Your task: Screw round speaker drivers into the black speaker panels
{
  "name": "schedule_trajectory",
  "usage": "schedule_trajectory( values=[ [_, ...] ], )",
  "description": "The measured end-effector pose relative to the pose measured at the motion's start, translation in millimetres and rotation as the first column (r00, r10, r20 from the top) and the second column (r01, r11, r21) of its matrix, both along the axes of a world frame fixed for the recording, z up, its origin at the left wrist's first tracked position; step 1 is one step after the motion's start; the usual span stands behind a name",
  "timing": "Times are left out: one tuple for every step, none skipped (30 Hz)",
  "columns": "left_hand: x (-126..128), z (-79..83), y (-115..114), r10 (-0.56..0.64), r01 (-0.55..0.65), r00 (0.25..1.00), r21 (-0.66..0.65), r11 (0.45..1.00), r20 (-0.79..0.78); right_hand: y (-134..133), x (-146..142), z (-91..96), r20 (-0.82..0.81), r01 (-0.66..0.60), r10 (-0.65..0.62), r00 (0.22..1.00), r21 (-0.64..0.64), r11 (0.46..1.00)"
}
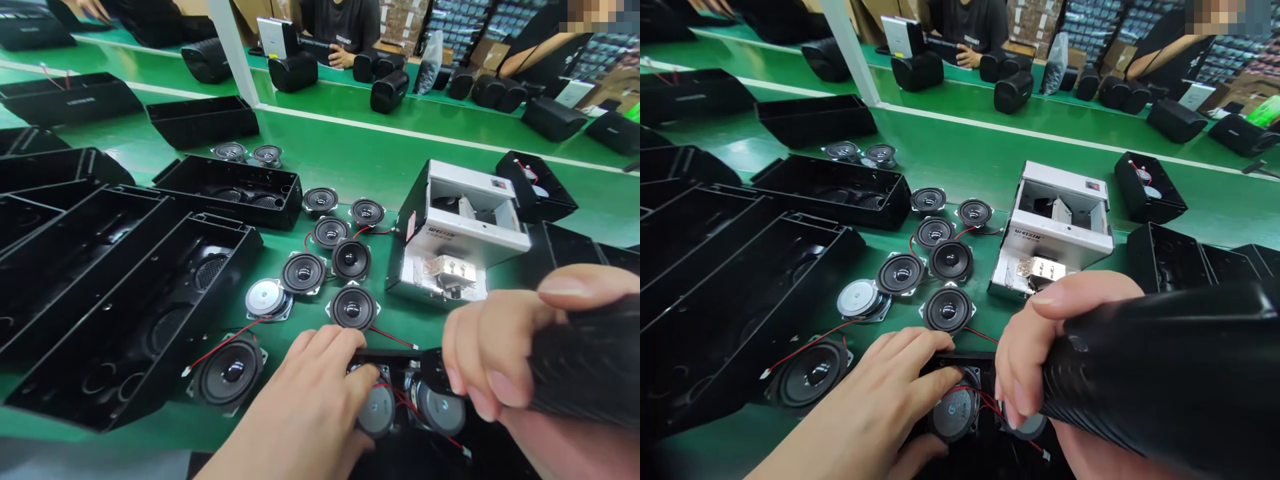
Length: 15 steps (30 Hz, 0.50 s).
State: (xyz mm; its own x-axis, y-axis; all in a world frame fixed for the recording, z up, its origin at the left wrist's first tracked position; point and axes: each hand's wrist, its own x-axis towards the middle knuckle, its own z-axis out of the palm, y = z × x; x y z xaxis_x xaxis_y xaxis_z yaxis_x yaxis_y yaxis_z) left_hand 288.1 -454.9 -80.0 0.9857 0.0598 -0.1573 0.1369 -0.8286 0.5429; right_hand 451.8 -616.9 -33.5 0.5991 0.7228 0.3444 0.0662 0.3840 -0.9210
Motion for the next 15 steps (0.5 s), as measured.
schedule_trajectory(
  values=[
    [-0.6, -0.8, -0.2, -0.005, 0.005, 1.000, -0.008, 1.000, -0.002, 0.1, -0.1, -1.3, -0.013, -0.013, 0.013, 1.000, -0.002, 1.000],
    [-1.0, -1.4, -0.3, -0.001, 0.001, 1.000, -0.009, 1.000, -0.008, 0.2, -0.6, -2.4, -0.019, -0.014, 0.014, 1.000, -0.004, 1.000],
    [-1.2, -1.6, -0.2, 0.007, -0.007, 1.000, -0.007, 1.000, -0.016, 0.8, -1.4, -3.2, -0.020, -0.002, 0.002, 1.000, -0.006, 1.000],
    [-1.2, -1.6, 0.0, 0.011, -0.011, 1.000, -0.005, 1.000, -0.020, 1.9, -2.5, -3.5, -0.018, 0.020, -0.020, 1.000, -0.009, 1.000],
    [-1.0, -1.4, 0.2, 0.011, -0.012, 1.000, -0.005, 1.000, -0.023, 3.5, -4.0, -3.5, -0.007, 0.055, -0.055, 0.998, -0.006, 0.998],
    [-0.9, -1.2, 0.4, 0.007, -0.007, 1.000, -0.008, 1.000, -0.023, 5.4, -5.7, -3.3, -0.001, 0.105, -0.105, 0.994, 0.003, 0.994],
    [-0.7, -0.9, 0.6, 0.007, -0.007, 1.000, -0.009, 1.000, -0.020, 7.4, -7.3, -3.0, 0.001, 0.140, -0.140, 0.990, 0.012, 0.990],
    [-0.6, -0.7, 0.5, 0.011, -0.011, 1.000, -0.004, 1.000, -0.015, 9.2, -8.7, -2.8, -0.005, 0.185, -0.185, 0.983, 0.027, 0.982],
    [-0.5, -0.3, 0.2, 0.012, -0.012, 1.000, 0.001, 1.000, -0.010, 10.5, -9.6, -2.7, -0.009, 0.220, -0.220, 0.976, 0.038, 0.975],
    [-0.4, 0.1, -0.4, 0.017, -0.016, 1.000, 0.009, 1.000, -0.008, 11.3, -10.1, -2.8, -0.019, 0.240, -0.240, 0.971, 0.039, 0.970],
    [-0.3, 0.9, -1.1, 0.027, -0.027, 1.000, 0.017, 0.999, -0.009, 11.5, -10.0, -3.0, -0.031, 0.245, -0.244, 0.969, 0.037, 0.969],
    [-0.2, 1.9, -1.8, 0.030, -0.029, 1.000, 0.027, 0.999, -0.007, 11.1, -9.5, -3.3, -0.037, 0.221, -0.220, 0.975, 0.030, 0.975],
    [0.0, 3.1, -2.6, 0.027, -0.027, 1.000, 0.033, 0.999, -0.008, 10.3, -8.6, -3.8, -0.043, 0.183, -0.183, 0.982, 0.014, 0.983],
    [0.2, 4.5, -3.2, 0.023, -0.023, 1.000, 0.035, 0.999, -0.012, 9.2, -7.5, -4.3, -0.050, 0.151, -0.151, 0.987, -0.005, 0.988],
    [0.2, 5.9, -3.7, 0.027, -0.027, 1.000, 0.043, 0.999, -0.012, 7.8, -6.5, -5.0, -0.060, 0.118, -0.119, 0.991, -0.020, 0.993]
  ],
)
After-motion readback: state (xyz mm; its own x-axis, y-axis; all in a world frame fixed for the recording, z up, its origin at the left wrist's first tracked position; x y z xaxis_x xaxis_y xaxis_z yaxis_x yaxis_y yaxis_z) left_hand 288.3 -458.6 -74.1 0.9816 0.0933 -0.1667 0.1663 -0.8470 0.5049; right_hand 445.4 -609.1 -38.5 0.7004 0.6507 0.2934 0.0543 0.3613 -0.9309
